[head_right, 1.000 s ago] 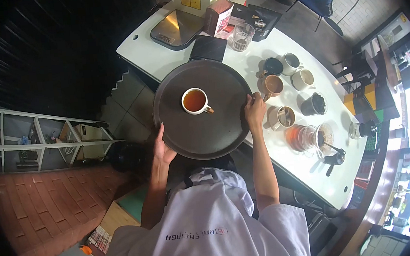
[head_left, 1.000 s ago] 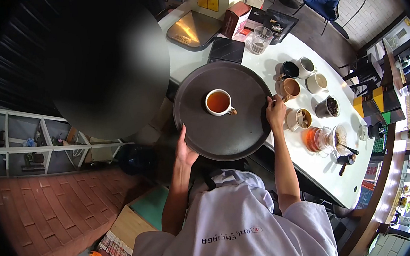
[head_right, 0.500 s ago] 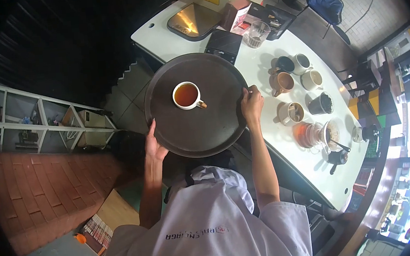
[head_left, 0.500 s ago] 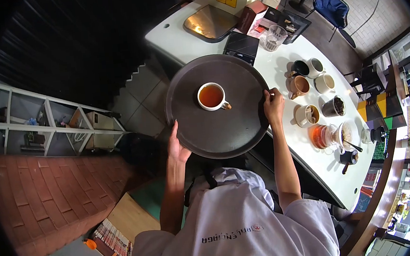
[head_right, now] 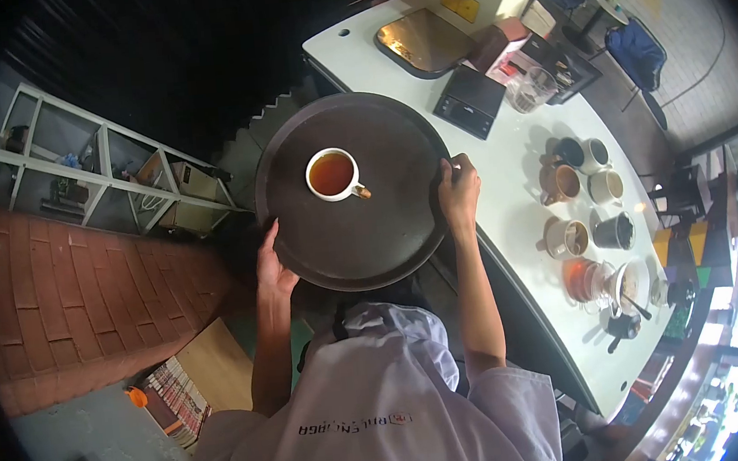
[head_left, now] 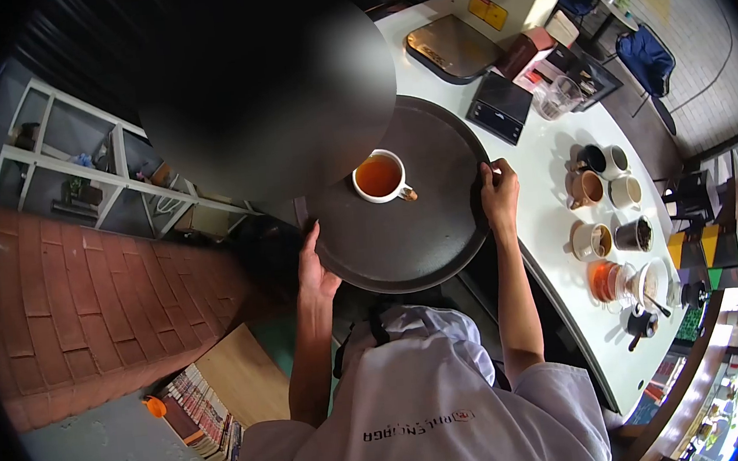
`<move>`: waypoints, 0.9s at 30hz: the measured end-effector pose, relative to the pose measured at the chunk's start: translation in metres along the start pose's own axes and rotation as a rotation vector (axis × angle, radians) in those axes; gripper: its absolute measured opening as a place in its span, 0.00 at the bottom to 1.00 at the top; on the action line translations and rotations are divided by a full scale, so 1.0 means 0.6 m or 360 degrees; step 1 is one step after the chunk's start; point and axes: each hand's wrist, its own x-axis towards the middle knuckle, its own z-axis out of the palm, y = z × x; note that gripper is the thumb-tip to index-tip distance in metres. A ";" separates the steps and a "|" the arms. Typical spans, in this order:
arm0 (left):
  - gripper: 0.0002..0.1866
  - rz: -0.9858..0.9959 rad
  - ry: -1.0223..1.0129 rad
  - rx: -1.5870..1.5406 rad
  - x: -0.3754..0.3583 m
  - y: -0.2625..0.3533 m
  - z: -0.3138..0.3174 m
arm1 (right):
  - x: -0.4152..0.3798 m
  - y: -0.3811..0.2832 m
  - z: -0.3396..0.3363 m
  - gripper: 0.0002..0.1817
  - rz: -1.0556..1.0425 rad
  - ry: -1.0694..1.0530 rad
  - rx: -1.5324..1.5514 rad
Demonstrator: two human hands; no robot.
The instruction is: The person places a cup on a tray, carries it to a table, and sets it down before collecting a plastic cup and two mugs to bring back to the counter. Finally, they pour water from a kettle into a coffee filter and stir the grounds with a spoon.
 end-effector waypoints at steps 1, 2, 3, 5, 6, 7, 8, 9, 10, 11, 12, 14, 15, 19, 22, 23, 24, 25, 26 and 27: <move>0.21 0.0022 0.0059 -0.0004 -0.002 0.009 0.001 | 0.002 -0.010 0.009 0.13 -0.0019 -0.0009 -0.0008; 0.21 0.0049 0.0115 -0.0009 -0.001 0.019 0.001 | 0.005 -0.022 0.018 0.13 -0.0038 -0.0025 -0.0003; 0.21 0.0074 0.0119 -0.0019 0.001 0.028 -0.004 | 0.009 -0.035 0.024 0.12 -0.0036 -0.0071 0.0051; 0.21 0.0127 0.0043 -0.0075 0.011 0.046 -0.015 | 0.021 -0.062 0.043 0.12 -0.0057 -0.0126 0.0111; 0.21 0.0144 0.0045 -0.0087 0.013 0.054 -0.010 | 0.028 -0.073 0.052 0.10 -0.0017 -0.0189 0.0093; 0.20 0.0210 0.0140 -0.0033 0.015 0.063 -0.005 | 0.036 -0.081 0.060 0.09 0.0023 -0.0251 0.0072; 0.20 0.0279 0.0235 0.0022 0.019 0.073 0.002 | 0.046 -0.088 0.070 0.09 0.0006 -0.0263 0.0075; 0.20 0.0298 0.0240 0.0011 0.024 0.083 0.011 | 0.057 -0.093 0.080 0.09 -0.0014 -0.0305 0.0086; 0.20 0.0313 0.0329 0.0004 0.028 0.094 0.021 | 0.066 -0.098 0.093 0.09 -0.0033 -0.0352 0.0101; 0.20 0.0328 0.0420 -0.0008 0.033 0.104 0.026 | 0.075 -0.101 0.105 0.09 -0.0049 -0.0376 0.0107; 0.20 0.0353 0.0432 -0.0021 0.040 0.114 0.028 | 0.087 -0.105 0.118 0.09 -0.0099 -0.0373 0.0171; 0.19 0.0369 0.0385 0.0022 0.056 0.135 0.033 | 0.111 -0.121 0.139 0.08 -0.0147 -0.0412 0.0232; 0.19 0.0385 0.0380 0.0016 0.069 0.145 0.033 | 0.123 -0.126 0.151 0.08 -0.0163 -0.0417 0.0239; 0.20 0.0453 0.0373 -0.0020 0.113 0.188 0.038 | 0.168 -0.176 0.190 0.08 -0.0120 -0.0526 0.0273; 0.20 0.0483 0.0473 0.0035 0.156 0.231 0.068 | 0.208 -0.191 0.236 0.09 -0.0231 -0.0463 0.0325; 0.19 0.0487 0.0573 0.0049 0.164 0.240 0.074 | 0.218 -0.196 0.248 0.09 -0.0220 -0.0472 0.0319; 0.19 0.0481 0.0588 0.0048 0.172 0.250 0.077 | 0.228 -0.204 0.257 0.09 -0.0184 -0.0509 0.0295; 0.19 0.0483 0.0627 0.0060 0.185 0.264 0.081 | 0.243 -0.216 0.271 0.09 -0.0161 -0.0540 0.0277; 0.19 0.0490 0.0658 0.0073 0.202 0.281 0.087 | 0.257 -0.228 0.287 0.09 -0.0171 -0.0538 0.0282; 0.19 0.0494 0.0654 0.0072 0.217 0.300 0.097 | 0.267 -0.238 0.301 0.09 -0.0155 -0.0528 0.0306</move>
